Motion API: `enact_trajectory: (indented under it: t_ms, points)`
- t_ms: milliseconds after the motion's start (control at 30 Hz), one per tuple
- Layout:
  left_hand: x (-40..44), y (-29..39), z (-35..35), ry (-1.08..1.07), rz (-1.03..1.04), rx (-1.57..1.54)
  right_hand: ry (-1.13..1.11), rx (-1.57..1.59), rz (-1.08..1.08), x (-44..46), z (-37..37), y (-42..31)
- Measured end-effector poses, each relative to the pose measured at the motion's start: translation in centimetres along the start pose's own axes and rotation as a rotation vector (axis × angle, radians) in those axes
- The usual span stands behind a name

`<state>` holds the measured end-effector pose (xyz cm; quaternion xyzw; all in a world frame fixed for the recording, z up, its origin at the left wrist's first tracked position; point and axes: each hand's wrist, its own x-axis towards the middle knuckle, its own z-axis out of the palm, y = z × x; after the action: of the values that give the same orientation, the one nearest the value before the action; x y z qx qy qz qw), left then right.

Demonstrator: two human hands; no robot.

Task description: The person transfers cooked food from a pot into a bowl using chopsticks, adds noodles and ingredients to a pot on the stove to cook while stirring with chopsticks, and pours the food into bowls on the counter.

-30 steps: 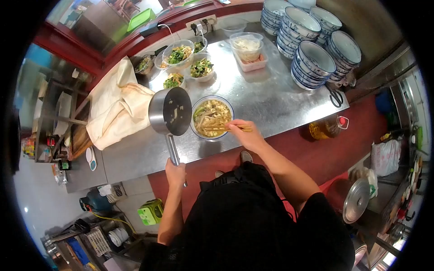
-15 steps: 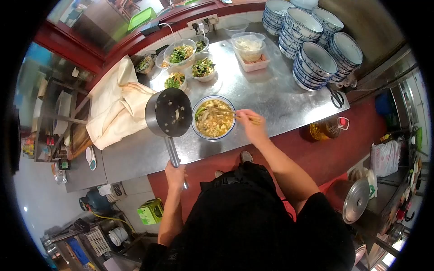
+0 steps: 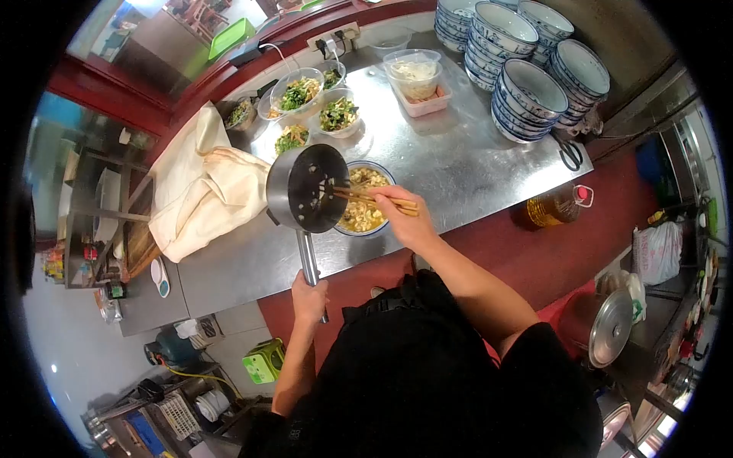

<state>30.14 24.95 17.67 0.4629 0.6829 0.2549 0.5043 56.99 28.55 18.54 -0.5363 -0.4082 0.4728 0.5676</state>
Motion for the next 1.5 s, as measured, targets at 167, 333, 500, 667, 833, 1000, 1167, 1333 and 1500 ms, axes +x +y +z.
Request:
enact_trajectory:
  t_ms: [167, 333, 500, 667, 833, 1000, 1167, 1333, 1500]
  points:
    - [0.1, 0.2, 0.3, 0.056, 0.069, 0.287, 0.011, -0.002, -0.064, -0.8, -0.6, 0.8]
    - [-0.5, 1.7, 0.0, 0.129, 0.137, 0.419, 0.068, 0.038, 0.034, -2.0, -4.3, -0.4]
    - [0.2, 1.5, -0.8, 0.141, 0.164, 0.468, 0.039, 0.115, 0.025, -1.6, -4.1, -2.3]
    - [1.0, 1.0, -0.4, -0.151, -0.076, -0.111, -0.009, 0.695, 0.199, -1.7, -1.8, -2.9]
    - [0.5, 2.3, 0.7, -0.393, -0.094, -0.532, -0.139, 0.827, 0.342, -3.7, 2.0, -0.4]
    - [0.2, 3.4, 2.6, -0.405, -0.257, -0.746, -0.368, 0.8, 0.566, -5.2, 3.5, 0.3]
    - [0.0, 3.5, 1.5, -0.312, -0.225, -0.739, -0.069, 0.362, 0.288, -0.4, -5.8, -1.3]
    - [-0.9, 1.6, -1.2, -0.226, -0.237, -0.745, 0.699, -0.699, -0.261, 7.6, -24.4, -4.9]
    - [-1.1, 0.7, -2.1, -0.145, -0.227, -0.752, 0.555, -1.412, 0.07, 12.1, -33.3, -5.2]
